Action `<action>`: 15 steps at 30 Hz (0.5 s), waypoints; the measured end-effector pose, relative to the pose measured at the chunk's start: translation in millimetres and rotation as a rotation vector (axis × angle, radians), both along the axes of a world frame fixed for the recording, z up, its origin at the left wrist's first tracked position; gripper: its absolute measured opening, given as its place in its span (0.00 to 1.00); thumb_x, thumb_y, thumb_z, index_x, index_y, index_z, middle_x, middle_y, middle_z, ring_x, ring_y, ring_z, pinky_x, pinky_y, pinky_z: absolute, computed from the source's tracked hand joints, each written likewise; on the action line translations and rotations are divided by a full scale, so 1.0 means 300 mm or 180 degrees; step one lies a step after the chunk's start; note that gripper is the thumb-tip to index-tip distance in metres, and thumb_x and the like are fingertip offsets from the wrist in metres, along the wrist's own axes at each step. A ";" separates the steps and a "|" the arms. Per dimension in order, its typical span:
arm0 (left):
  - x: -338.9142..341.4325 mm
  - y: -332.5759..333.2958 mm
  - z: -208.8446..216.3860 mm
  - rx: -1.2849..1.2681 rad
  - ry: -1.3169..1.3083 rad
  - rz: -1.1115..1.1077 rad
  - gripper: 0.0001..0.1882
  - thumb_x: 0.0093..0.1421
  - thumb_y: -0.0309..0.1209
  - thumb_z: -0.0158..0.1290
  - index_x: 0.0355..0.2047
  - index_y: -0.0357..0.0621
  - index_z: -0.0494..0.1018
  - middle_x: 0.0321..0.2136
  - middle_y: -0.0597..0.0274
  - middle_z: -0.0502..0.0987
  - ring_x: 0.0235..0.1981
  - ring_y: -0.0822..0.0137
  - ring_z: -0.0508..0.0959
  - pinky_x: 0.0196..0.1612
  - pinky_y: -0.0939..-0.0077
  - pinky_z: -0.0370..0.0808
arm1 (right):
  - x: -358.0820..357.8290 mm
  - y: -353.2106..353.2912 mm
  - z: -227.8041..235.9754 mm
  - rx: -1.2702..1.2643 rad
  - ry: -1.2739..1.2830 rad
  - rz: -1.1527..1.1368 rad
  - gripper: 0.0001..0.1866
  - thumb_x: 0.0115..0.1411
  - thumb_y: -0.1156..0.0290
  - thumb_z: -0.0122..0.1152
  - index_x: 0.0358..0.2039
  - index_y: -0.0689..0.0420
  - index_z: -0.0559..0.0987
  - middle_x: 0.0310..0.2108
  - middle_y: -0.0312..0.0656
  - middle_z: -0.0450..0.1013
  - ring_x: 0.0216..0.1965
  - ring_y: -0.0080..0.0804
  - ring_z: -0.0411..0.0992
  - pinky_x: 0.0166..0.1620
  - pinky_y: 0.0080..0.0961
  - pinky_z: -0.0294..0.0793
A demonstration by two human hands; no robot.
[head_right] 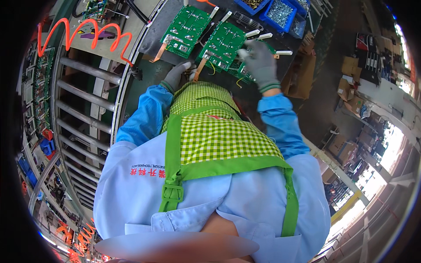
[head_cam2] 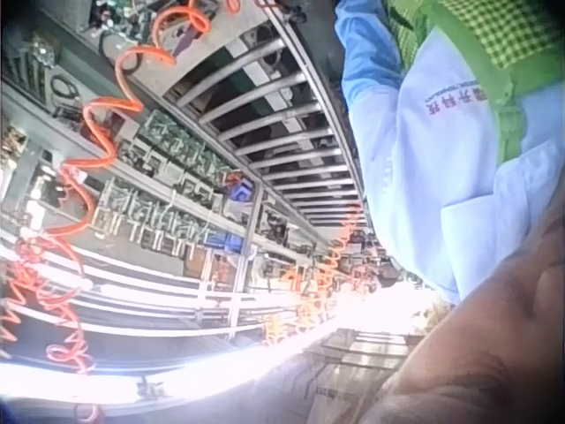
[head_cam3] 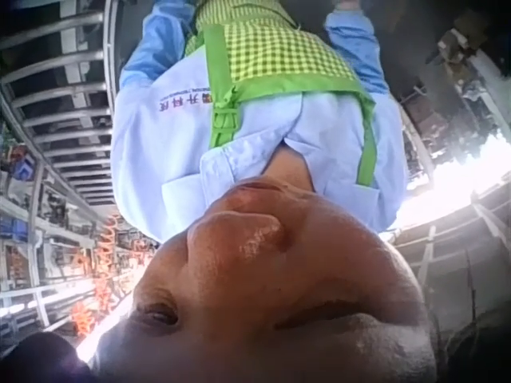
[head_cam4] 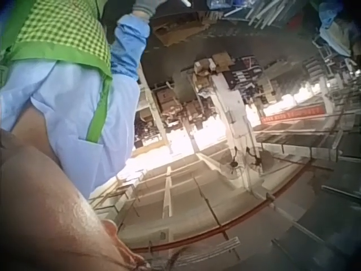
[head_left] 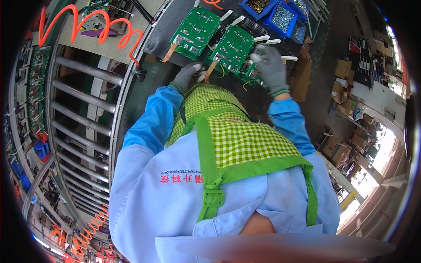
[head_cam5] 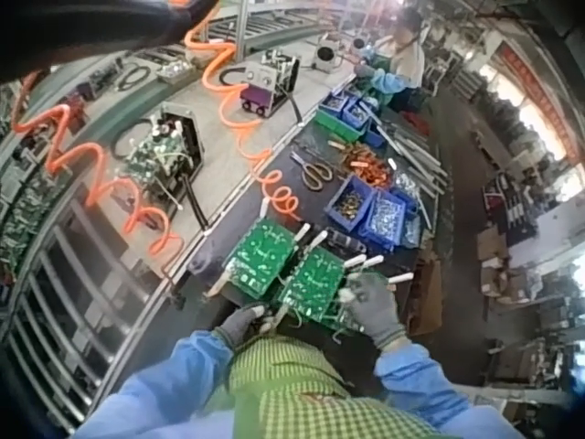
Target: The recorder is seen assembling circuit board components by attaching copper connectors and securing them with a pneumatic screwdriver.
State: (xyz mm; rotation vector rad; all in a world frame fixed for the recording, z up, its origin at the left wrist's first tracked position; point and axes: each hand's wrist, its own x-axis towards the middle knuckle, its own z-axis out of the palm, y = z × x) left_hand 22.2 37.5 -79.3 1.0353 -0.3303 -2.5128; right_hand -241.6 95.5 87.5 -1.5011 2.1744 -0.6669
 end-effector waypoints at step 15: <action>0.084 -0.043 0.031 0.0290 0.0776 0.0579 0.23 0.60 0.30 0.40 0.56 0.39 0.57 0.51 0.46 0.65 0.48 0.51 0.71 0.45 0.64 0.74 | -0.136 0.009 -0.083 0.1386 0.2113 0.0854 0.09 0.53 0.66 0.51 0.35 0.50 0.73 0.35 0.43 0.71 0.35 0.45 0.73 0.34 0.42 0.72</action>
